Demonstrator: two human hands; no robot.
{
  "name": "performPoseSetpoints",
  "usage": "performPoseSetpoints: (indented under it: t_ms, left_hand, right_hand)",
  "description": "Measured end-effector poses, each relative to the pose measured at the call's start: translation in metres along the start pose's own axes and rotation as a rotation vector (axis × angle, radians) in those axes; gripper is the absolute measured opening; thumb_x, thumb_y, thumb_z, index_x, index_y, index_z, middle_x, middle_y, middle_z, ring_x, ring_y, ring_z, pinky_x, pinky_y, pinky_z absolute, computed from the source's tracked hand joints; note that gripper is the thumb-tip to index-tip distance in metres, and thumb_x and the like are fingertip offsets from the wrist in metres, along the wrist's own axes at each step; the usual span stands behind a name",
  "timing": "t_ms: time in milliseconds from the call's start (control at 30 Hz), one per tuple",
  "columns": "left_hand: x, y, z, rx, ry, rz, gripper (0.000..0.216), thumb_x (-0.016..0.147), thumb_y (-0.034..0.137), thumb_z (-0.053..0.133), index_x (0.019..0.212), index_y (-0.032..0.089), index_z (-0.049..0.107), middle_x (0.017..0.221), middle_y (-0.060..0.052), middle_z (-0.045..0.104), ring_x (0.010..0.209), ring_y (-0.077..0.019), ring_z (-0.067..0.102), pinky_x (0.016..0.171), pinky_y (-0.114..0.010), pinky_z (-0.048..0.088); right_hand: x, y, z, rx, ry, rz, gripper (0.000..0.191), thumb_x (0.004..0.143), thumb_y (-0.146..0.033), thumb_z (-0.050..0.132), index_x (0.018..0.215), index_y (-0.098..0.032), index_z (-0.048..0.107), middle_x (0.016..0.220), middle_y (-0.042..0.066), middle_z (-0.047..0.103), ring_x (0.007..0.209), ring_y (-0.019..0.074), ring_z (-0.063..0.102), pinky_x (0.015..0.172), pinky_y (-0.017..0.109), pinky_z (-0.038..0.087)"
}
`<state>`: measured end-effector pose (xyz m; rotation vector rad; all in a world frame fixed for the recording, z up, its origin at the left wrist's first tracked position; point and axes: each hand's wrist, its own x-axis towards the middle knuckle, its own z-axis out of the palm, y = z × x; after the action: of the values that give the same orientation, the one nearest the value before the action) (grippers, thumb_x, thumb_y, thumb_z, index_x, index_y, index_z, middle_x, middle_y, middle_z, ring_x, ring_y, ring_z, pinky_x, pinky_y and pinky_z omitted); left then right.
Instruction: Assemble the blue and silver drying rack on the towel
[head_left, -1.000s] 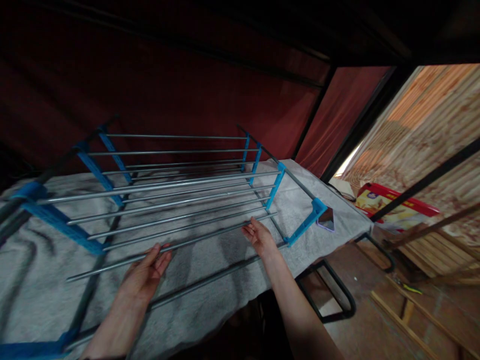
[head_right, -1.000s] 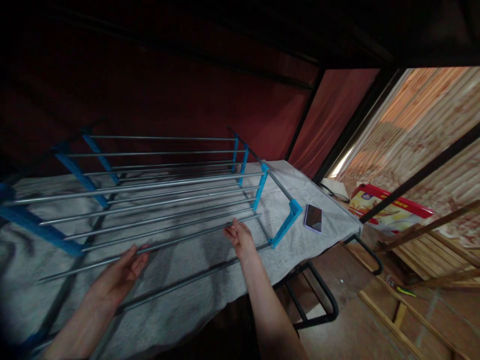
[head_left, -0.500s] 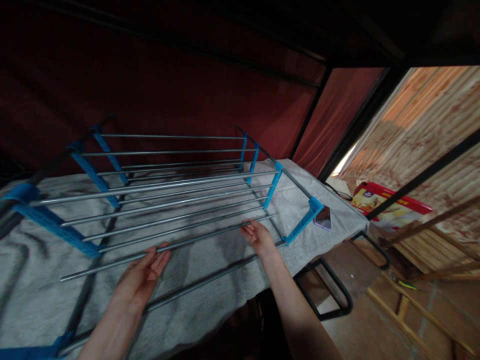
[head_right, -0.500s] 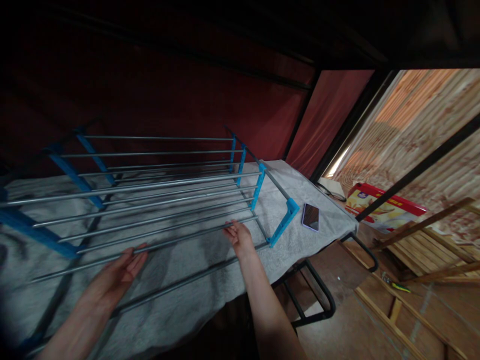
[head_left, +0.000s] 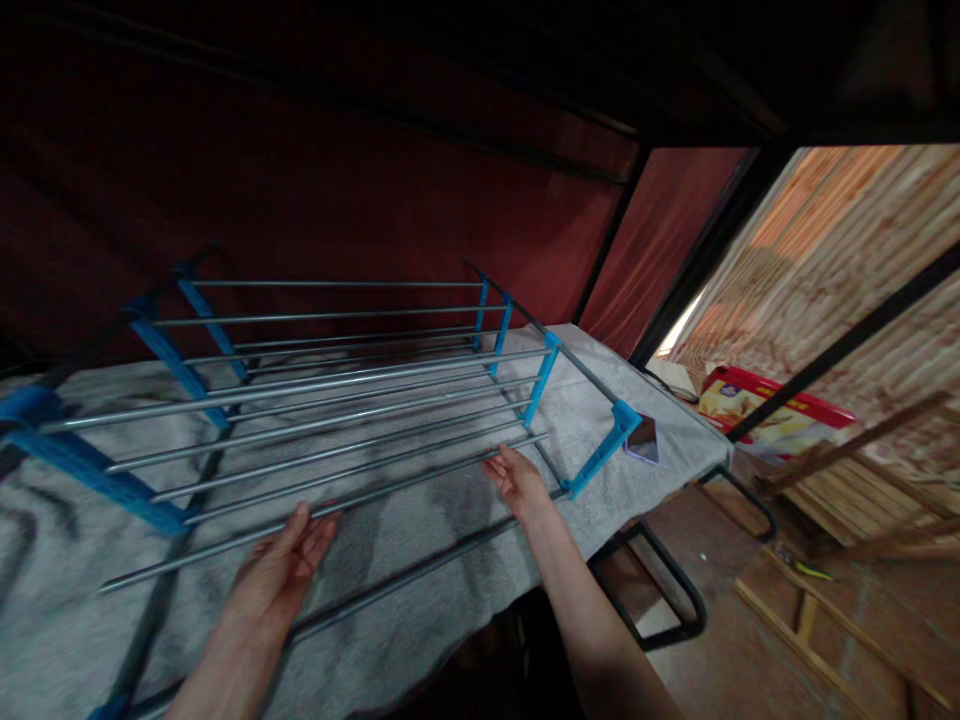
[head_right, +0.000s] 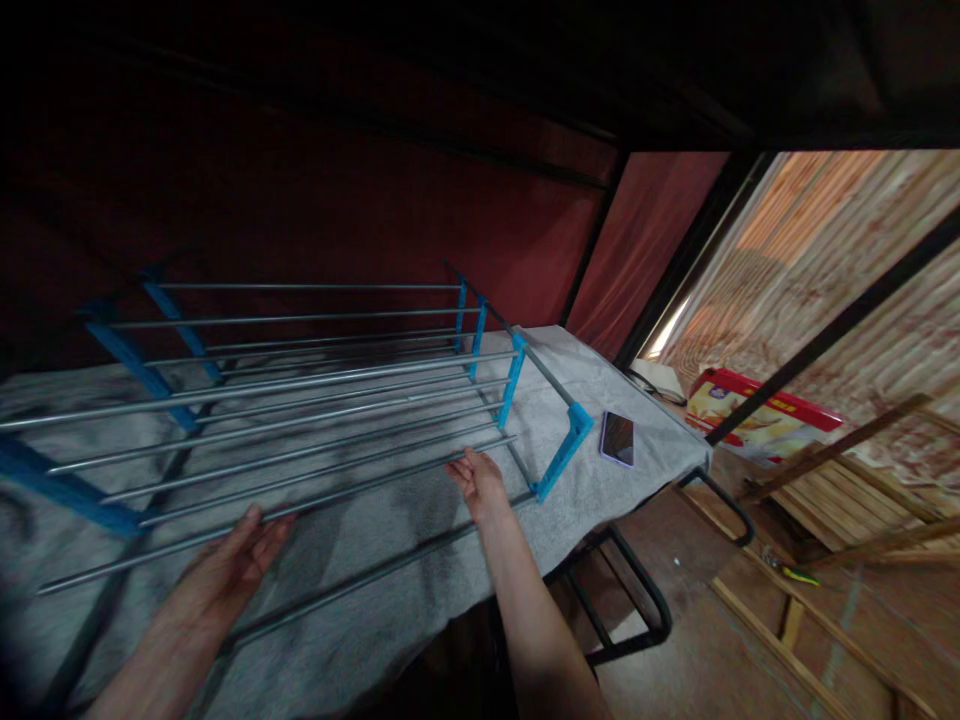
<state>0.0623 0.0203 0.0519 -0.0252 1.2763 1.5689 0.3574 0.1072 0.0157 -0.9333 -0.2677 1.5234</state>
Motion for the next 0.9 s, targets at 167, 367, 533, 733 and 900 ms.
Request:
performPoseSetpoints:
  t_ms: [167, 367, 533, 733, 900]
  left_hand:
    - [-0.001, -0.003, 0.002, 0.012, -0.113, 0.062, 0.023, 0.082, -0.005, 0.057, 0.078, 0.013, 0.069, 0.082, -0.004, 0.076, 0.078, -0.0139, 0.074, 0.075, -0.024, 0.064]
    - [-0.004, -0.007, 0.003, 0.049, -0.183, 0.076, 0.023, 0.080, -0.004, 0.057, 0.080, 0.014, 0.072, 0.091, -0.007, 0.077, 0.085, -0.0158, 0.074, 0.076, -0.025, 0.063]
    - [-0.011, -0.008, 0.006, 0.049, -0.171, 0.051, 0.022, 0.084, -0.001, 0.056, 0.075, 0.014, 0.071, 0.083, -0.004, 0.076, 0.079, -0.0157, 0.074, 0.070, -0.023, 0.063]
    - [-0.015, -0.011, 0.006, 0.050, -0.138, 0.028, 0.020, 0.083, 0.002, 0.060, 0.069, 0.013, 0.068, 0.073, -0.001, 0.072, 0.073, -0.0160, 0.074, 0.064, -0.023, 0.061]
    - [-0.009, -0.014, -0.002, 0.103, -0.167, 0.045, 0.013, 0.080, 0.011, 0.072, 0.069, 0.013, 0.066, 0.070, -0.003, 0.072, 0.072, -0.0161, 0.073, 0.065, -0.023, 0.060]
  right_hand:
    - [-0.001, -0.003, 0.000, -0.020, -0.003, 0.010, 0.019, 0.076, -0.016, 0.078, 0.070, -0.019, 0.061, 0.071, 0.003, 0.075, 0.062, 0.0146, 0.069, 0.069, 0.029, 0.061]
    - [-0.005, -0.005, 0.000, -0.022, -0.005, -0.004, 0.014, 0.081, -0.016, 0.075, 0.074, -0.018, 0.062, 0.075, 0.004, 0.075, 0.066, 0.0153, 0.070, 0.069, 0.029, 0.061]
    - [-0.008, -0.007, 0.000, 0.000, 0.009, -0.010, 0.021, 0.084, -0.019, 0.073, 0.069, -0.018, 0.059, 0.059, 0.000, 0.067, 0.057, 0.0127, 0.066, 0.070, 0.028, 0.060]
    - [-0.013, -0.009, 0.003, -0.004, 0.037, -0.005, 0.026, 0.082, -0.030, 0.079, 0.069, -0.019, 0.058, 0.056, -0.002, 0.064, 0.055, 0.0111, 0.064, 0.063, 0.024, 0.059]
    - [-0.016, -0.008, 0.007, -0.009, 0.061, 0.002, 0.027, 0.080, -0.031, 0.080, 0.069, -0.019, 0.058, 0.054, -0.004, 0.062, 0.051, 0.0097, 0.062, 0.060, 0.022, 0.058]
